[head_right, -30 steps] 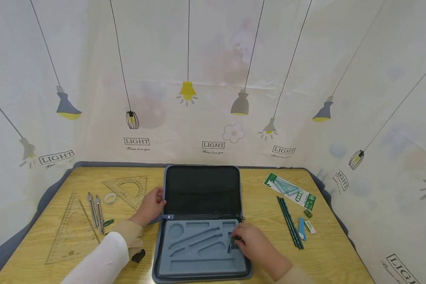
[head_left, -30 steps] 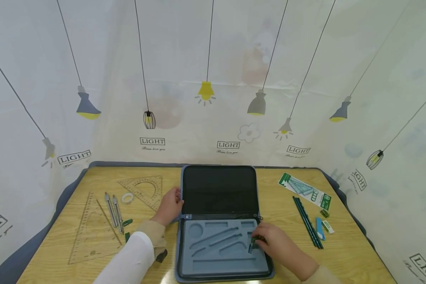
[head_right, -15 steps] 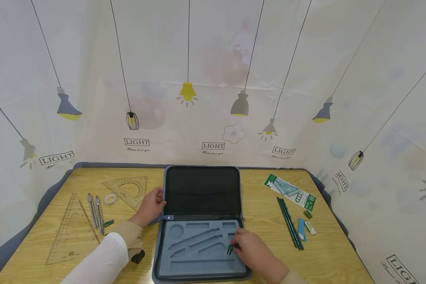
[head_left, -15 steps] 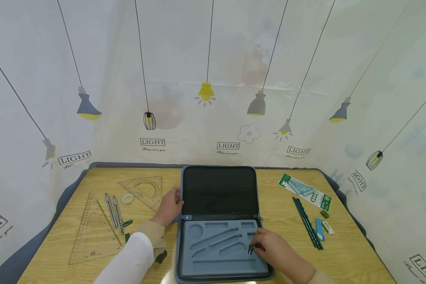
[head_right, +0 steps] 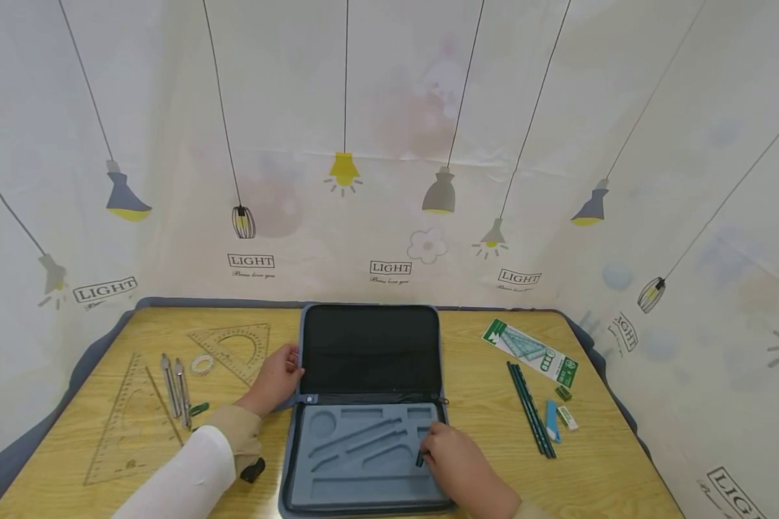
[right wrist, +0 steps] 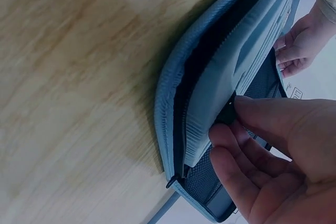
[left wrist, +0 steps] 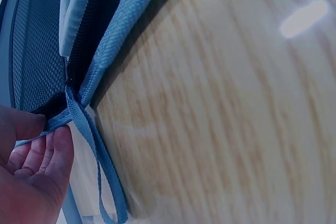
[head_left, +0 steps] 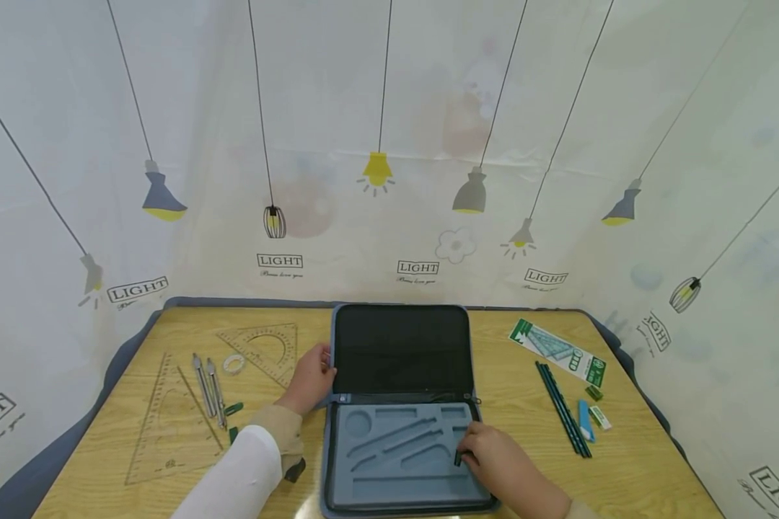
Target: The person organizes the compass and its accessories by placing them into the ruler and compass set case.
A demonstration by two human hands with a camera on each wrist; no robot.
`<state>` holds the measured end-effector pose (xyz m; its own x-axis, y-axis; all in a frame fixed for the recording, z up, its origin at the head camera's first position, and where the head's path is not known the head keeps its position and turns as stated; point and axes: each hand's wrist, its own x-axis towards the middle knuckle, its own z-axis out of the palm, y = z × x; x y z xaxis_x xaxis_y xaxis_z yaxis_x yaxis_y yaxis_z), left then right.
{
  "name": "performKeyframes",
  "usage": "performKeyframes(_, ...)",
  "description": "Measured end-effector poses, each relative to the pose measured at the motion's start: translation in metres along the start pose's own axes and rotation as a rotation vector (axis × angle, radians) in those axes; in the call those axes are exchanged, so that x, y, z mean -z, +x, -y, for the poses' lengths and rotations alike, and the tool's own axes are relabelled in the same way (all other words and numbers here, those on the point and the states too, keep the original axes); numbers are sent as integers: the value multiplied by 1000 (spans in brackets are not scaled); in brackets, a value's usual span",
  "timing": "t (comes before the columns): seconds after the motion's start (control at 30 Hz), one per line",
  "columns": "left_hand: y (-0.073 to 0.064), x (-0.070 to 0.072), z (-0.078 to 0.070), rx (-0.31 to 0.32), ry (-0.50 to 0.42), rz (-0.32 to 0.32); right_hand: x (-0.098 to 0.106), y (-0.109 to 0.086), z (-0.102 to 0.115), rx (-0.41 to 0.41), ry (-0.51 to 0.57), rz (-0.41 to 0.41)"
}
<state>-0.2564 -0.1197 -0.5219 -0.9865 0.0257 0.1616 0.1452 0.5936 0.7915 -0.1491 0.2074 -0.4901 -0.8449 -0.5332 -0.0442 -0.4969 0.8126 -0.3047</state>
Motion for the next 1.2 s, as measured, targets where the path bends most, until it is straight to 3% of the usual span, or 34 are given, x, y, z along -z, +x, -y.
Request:
performKeyframes(0.43, -1, 0, -1, -4, -8, 8, -3, -1, 0, 34, -51, -69)
performKeyframes(0.87, -2, 1, -4, -12, -12, -4, -8, 0, -5, -61, 23, -65)
performKeyframes(1.1, -3, 1, -5, -19, 0, -13, -3, -2, -7, -55, 83, -59)
performKeyframes(1.2, -4, 2, -6, -22, 1, -16, 4, -1, -14, -118, 122, -74)
